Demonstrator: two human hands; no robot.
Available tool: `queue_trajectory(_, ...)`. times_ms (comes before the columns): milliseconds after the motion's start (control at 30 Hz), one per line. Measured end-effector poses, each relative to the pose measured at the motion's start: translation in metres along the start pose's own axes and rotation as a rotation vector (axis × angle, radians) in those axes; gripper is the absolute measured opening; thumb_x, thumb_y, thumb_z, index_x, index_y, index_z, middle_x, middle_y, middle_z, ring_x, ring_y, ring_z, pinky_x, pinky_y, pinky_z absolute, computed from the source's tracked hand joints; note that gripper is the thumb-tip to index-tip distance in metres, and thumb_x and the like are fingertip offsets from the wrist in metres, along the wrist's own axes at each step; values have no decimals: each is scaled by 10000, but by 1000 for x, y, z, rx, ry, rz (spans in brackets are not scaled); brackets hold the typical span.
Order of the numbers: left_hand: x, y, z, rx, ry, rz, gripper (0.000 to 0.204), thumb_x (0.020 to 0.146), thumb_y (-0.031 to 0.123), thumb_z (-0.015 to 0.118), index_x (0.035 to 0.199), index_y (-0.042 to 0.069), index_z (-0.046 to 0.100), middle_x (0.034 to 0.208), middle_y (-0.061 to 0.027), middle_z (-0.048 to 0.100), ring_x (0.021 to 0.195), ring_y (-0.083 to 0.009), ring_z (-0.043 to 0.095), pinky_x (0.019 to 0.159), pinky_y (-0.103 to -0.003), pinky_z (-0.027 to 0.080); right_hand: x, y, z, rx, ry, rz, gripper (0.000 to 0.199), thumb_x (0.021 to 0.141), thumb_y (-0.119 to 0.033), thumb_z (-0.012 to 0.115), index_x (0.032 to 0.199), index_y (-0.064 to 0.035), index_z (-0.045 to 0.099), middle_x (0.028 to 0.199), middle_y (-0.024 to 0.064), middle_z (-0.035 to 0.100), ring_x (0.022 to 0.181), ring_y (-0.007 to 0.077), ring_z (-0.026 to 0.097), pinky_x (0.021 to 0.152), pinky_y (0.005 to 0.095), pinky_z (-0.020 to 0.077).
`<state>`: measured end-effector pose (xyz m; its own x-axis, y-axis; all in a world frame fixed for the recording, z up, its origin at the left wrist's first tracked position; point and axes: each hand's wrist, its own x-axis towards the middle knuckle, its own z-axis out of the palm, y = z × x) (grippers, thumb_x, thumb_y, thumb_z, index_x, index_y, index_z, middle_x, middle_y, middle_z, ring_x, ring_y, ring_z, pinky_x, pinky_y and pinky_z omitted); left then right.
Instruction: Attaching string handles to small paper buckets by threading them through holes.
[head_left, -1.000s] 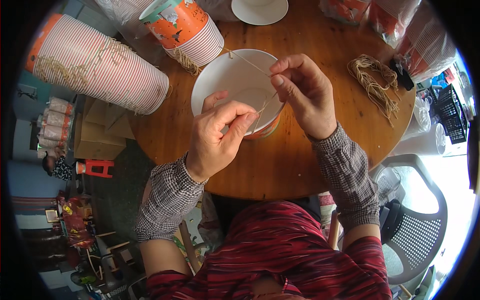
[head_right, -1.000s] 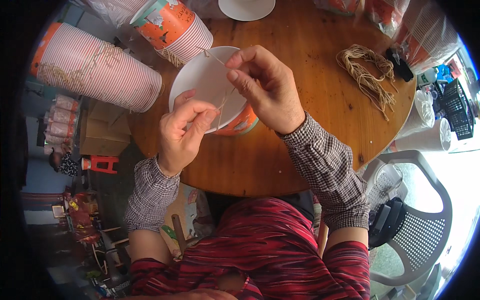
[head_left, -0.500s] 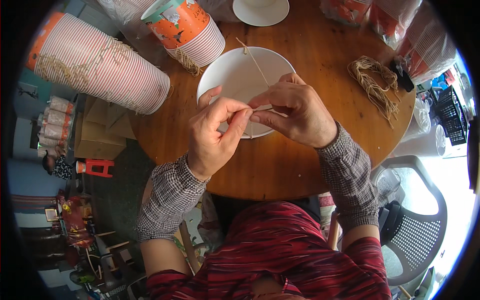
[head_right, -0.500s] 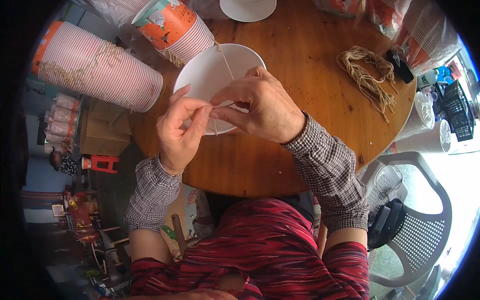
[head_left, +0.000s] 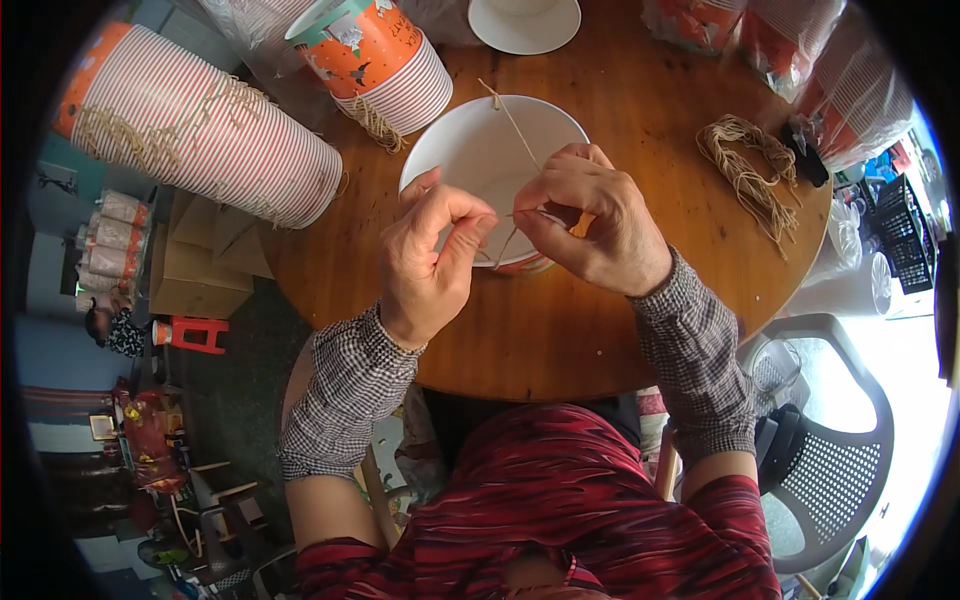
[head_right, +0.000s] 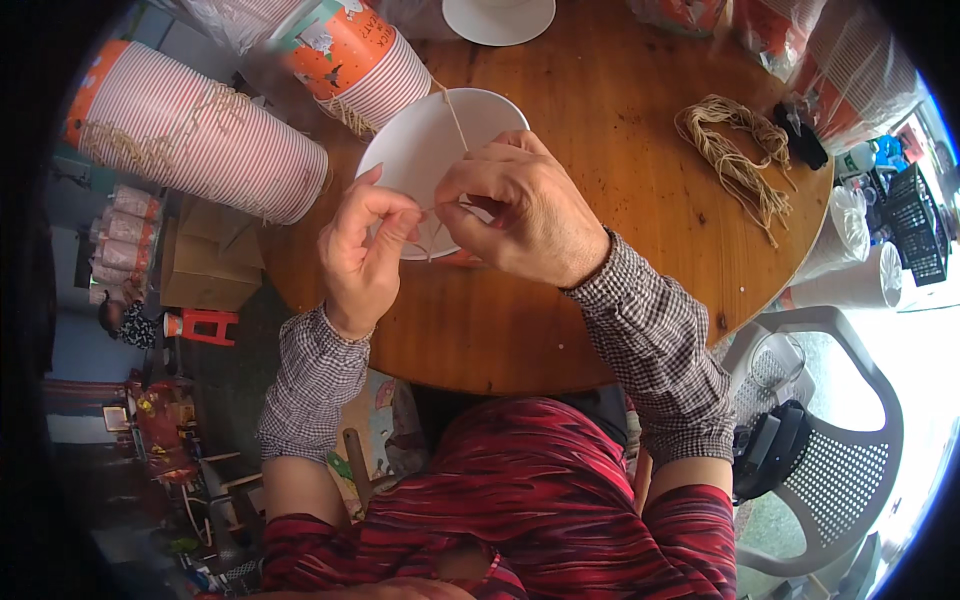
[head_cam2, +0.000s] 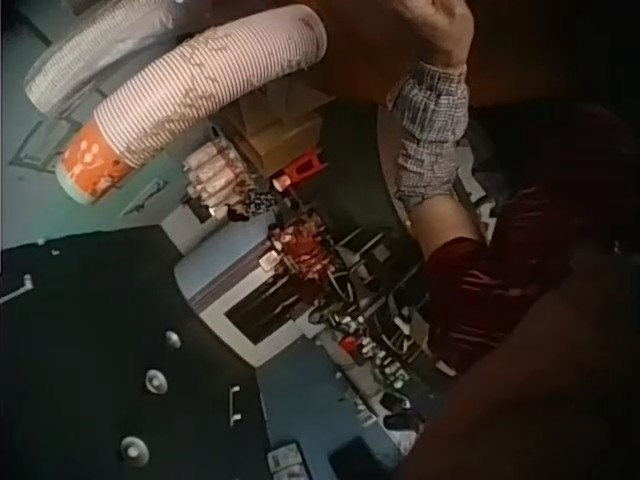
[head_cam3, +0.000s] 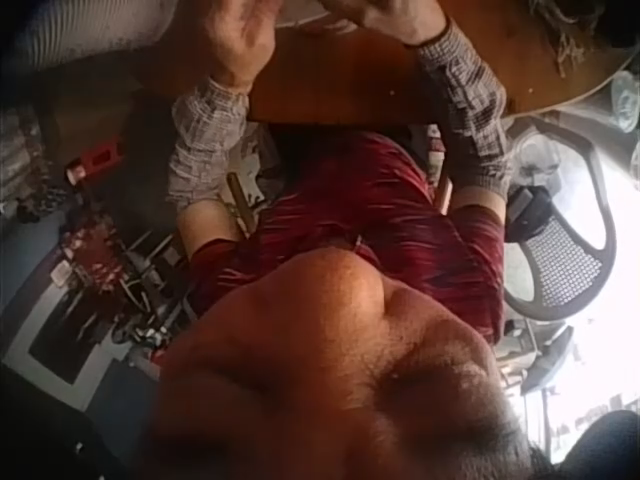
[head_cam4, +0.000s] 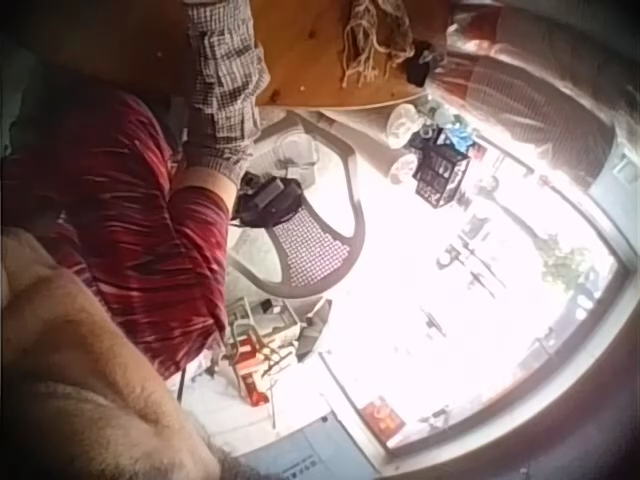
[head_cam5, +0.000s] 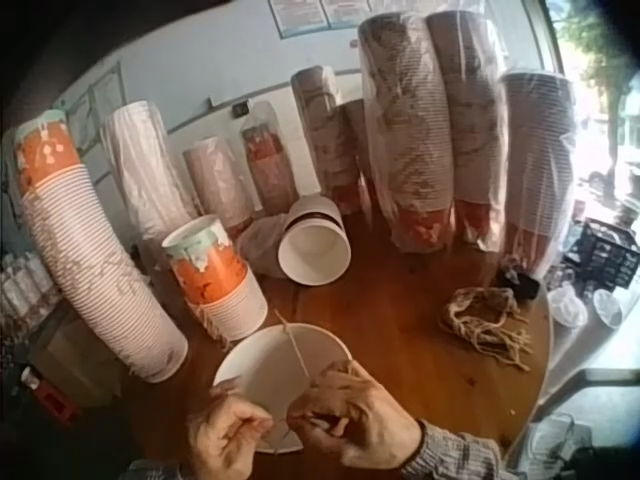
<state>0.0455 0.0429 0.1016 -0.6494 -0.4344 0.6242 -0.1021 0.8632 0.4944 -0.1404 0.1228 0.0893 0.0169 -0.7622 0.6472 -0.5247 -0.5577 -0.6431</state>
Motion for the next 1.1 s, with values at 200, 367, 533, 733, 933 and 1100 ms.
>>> queue_trajectory(200,1,6,-10,-226,-77,-287,57,897,69,586,889,13,592,741,-37,602,679,-129,620,813,-322,488,-1,2,-10,299,64,122,257,848,-33,618,1104,-52,639,789,24,603,682,115,522,698,285,458)
queue_trajectory(367,4,13,-5,-388,-167,-334,164,906,134,606,966,-18,618,820,-74,639,723,-128,634,692,-260,506,2,-3,-12,448,-11,193,313,880,-36,587,1185,19,549,1084,51,599,822,91,562,768,247,470)
queue_trajectory(533,17,26,-4,-518,-235,-505,211,879,181,662,921,-24,631,792,-65,657,771,-130,630,721,-273,504,5,-4,-5,411,130,66,272,852,0,588,1125,-5,594,868,29,622,749,89,571,721,265,489)
queue_trajectory(733,11,27,6,-112,-44,-65,27,770,39,662,776,33,636,706,-45,598,679,-197,582,725,-323,454,4,-4,-2,331,152,56,252,827,17,576,1072,-24,617,810,-1,588,667,72,479,639,235,441)
queue_trajectory(933,-18,23,14,164,41,77,75,735,46,683,785,91,650,752,2,576,729,-188,573,869,-378,400,10,8,-13,185,529,-9,236,853,50,532,1062,-23,616,793,-18,584,651,39,476,613,192,415)
queue_trajectory(1100,-26,17,18,186,58,72,109,744,44,681,839,93,661,772,9,591,763,-175,582,906,-375,388,4,30,-25,164,719,138,180,885,17,556,1051,-20,615,781,-56,576,669,2,469,595,166,390)
